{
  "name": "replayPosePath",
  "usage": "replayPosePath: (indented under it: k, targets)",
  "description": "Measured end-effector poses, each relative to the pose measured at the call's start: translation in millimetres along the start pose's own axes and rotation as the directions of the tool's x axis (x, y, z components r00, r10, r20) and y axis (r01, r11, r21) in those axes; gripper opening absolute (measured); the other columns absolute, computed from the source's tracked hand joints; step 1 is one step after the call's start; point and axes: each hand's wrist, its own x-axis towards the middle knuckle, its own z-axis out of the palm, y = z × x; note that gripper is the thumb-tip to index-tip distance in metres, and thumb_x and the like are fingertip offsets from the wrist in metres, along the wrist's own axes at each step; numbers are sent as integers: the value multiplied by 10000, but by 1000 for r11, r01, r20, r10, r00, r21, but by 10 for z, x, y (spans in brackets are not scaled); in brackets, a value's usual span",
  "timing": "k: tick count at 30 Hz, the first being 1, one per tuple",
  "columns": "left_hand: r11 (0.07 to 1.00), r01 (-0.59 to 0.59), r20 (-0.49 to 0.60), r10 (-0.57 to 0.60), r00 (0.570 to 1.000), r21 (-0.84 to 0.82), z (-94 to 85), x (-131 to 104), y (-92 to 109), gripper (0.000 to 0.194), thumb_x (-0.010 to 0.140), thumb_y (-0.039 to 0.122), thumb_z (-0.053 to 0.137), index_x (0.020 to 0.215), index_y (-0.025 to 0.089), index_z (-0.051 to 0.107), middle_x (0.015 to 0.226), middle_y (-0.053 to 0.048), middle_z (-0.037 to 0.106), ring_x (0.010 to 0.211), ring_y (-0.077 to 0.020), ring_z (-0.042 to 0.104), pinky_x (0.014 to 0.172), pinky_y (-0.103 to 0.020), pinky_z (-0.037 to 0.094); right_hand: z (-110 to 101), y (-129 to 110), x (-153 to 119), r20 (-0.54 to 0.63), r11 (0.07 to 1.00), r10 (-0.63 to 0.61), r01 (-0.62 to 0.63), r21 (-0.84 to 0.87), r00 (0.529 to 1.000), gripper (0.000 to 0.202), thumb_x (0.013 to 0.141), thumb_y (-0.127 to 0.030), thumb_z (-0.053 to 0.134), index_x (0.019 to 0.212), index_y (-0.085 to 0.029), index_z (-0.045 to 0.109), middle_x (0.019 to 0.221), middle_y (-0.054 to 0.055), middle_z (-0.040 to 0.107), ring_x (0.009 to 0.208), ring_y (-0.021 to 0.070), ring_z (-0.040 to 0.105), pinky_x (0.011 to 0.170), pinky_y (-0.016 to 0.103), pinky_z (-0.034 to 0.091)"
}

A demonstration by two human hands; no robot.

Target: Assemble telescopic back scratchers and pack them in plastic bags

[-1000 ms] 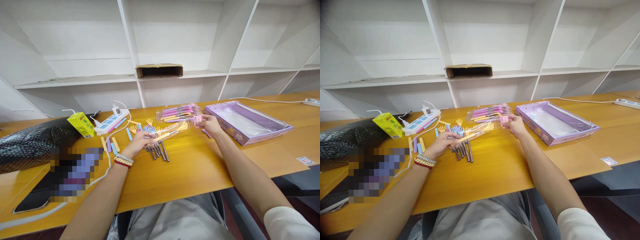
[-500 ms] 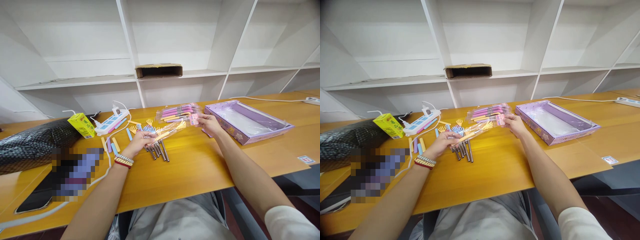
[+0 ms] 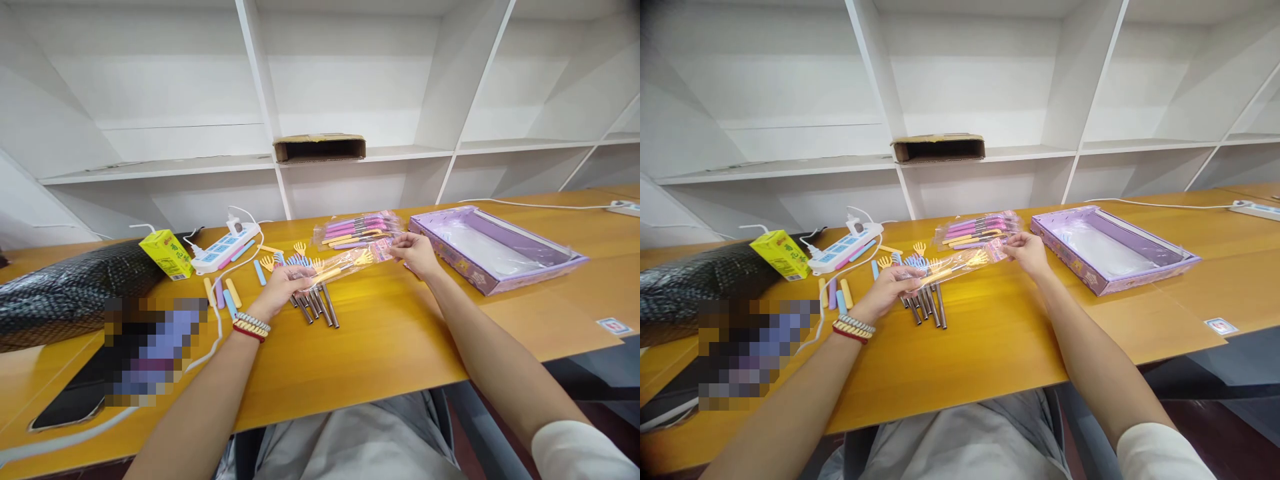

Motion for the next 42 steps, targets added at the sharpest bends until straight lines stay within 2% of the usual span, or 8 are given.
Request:
replayPosePath:
  k: [5,10,14,21,24,29,34,42]
  targets:
    - [1000,19,-2,-19,1000,-11,-15,5,-8,304,597,247,724,852,105,640,561,4,577,484,-93,523,474,-220,410,15,34,-8,155,999,35,-31,-33,987,358,542,-301,739,839,-149,608,518,-36,573,369,60,432,356,183,324]
    - [999,11,13,-10,1000,-39,-33,23,-26,314,584,266,743,837,105,650,565,8,570,485,-85,517,480,-219,417,-31,57,16,123,988,127,-115,-105,984,338,497,-281,744,774,-133,621,551,-6,609,352,52,390,339,183,241]
    - [999,38,-29,-39,999,-32,-29,31,-25,350,578,272,751,866,103,648,588,-5,592,506,-94,540,478,-214,425,-30,46,10,88,988,125,-116,-100,988,341,474,-286,761,744,-144,609,566,-1,617,392,75,441,363,187,273]
    - [996,21,-52,-25,998,-82,-11,35,-21,311,555,231,753,813,101,636,538,14,565,453,-70,514,434,-182,378,40,-44,-38,311,969,99,-163,187,945,391,668,-526,574,825,-180,665,823,56,673,675,158,604,536,245,454]
    - [995,6,-66,-13,998,-96,0,35,-18,295,557,227,744,798,101,632,509,23,547,436,-68,501,416,-176,353,61,17,-26,357,958,115,-198,206,927,359,655,-485,608,815,-168,658,785,56,671,668,162,606,574,268,476]
    - [996,13,-48,-17,999,-87,16,19,-3,290,565,230,729,807,107,626,486,26,534,418,-75,496,401,-174,329,85,213,17,276,998,66,-60,-31,959,280,600,-360,673,757,-131,639,629,19,628,521,124,543,520,256,467]
    - [997,6,-142,-16,990,-74,32,133,46,266,573,193,706,809,118,609,586,-8,595,456,-88,529,411,-185,359,111,276,83,45,980,65,-56,-190,997,225,606,-295,599,740,-118,630,579,27,612,474,132,545,475,246,455]
    - [998,-16,-495,42,868,56,77,1157,197,112,654,129,620,731,125,538,563,-5,557,470,-71,524,443,-173,385,198,19,627,-192,805,-64,-63,-590,979,171,638,-203,504,698,-134,648,553,53,594,528,158,541,512,244,392]
